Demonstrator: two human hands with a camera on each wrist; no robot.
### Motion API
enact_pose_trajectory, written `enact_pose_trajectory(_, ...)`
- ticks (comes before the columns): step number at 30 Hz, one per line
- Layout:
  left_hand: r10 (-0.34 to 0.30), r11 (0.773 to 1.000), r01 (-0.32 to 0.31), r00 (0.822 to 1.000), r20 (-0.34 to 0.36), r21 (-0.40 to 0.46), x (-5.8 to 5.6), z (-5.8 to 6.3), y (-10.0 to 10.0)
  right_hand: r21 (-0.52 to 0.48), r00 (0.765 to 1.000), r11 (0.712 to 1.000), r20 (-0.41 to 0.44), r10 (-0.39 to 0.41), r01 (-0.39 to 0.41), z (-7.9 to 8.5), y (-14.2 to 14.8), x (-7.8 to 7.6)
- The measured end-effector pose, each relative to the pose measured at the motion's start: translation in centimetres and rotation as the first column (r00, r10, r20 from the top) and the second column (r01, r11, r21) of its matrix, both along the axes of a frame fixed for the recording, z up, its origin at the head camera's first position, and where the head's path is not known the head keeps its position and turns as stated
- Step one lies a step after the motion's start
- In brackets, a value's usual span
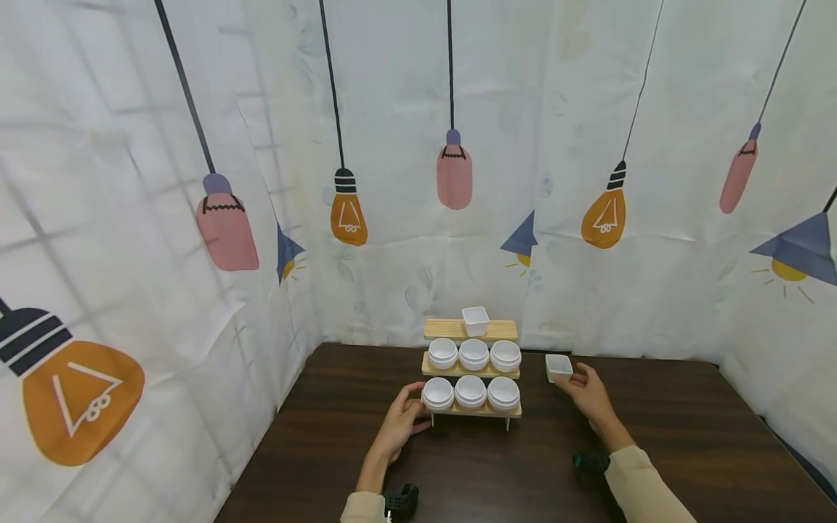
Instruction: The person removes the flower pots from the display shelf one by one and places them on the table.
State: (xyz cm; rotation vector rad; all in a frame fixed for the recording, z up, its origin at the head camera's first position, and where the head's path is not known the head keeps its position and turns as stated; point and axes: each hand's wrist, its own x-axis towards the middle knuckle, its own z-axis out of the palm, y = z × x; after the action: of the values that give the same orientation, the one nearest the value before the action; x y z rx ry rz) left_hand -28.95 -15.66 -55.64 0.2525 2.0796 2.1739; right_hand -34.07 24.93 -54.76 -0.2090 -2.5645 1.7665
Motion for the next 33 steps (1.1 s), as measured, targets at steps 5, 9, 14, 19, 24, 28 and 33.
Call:
enact_pose_trajectory(5, -0.001, 1.0, 0.001, 1.0, -0.004, -0.007, 0.0, 0.0, -0.1, -0.001, 1.0, 1.0, 0.009, -0.014, 0.014, 0.4, -0.3, 1.1)
enact_pose_trajectory(9, 0.0, 1.0, -0.001, 1.0, -0.014, -0.01, 0.0, -0.1, -0.2, 0.024, 0.995, 0.994, -0.004, -0.104, 0.104, 0.7, -0.8, 2.2)
enact_pose_trajectory(14, 0.001, 1.0, -0.001, 1.0, -0.011, -0.004, -0.1, -0.2, -0.1, 0.034, 0.954, 0.958, -0.104, -0.281, 0.286, 1.3, -1.7, 2.9)
enact_pose_trajectory(19, -0.001, 1.0, 0.001, 1.0, -0.015, 0.0, -0.1, -0.2, -0.1, 0.005, 0.937, 0.955, -0.195, -0.291, 0.298, 3.1, -2.9, 2.8)
enact_pose_trajectory(24, -0.002, 1.0, 0.002, 1.0, -0.017, -0.005, -0.1, -0.3, 0.0, 0.03, 0.956, 0.976, -0.212, -0.203, 0.214, 5.3, -4.5, 2.8)
enact_pose_trajectory(28, 0.0, 1.0, 0.0, 1.0, -0.022, -0.005, -0.1, -0.4, 0.0, 0.036, 0.965, 0.989, -0.225, -0.133, 0.145, 6.7, -5.8, 2.7)
enact_pose_trajectory(33, -0.005, 1.0, 0.005, 0.999, -0.032, -0.006, -0.1, -0.4, -0.1, 0.006, 0.957, 0.998, -0.283, -0.061, 0.066, 8.1, -7.3, 2.3)
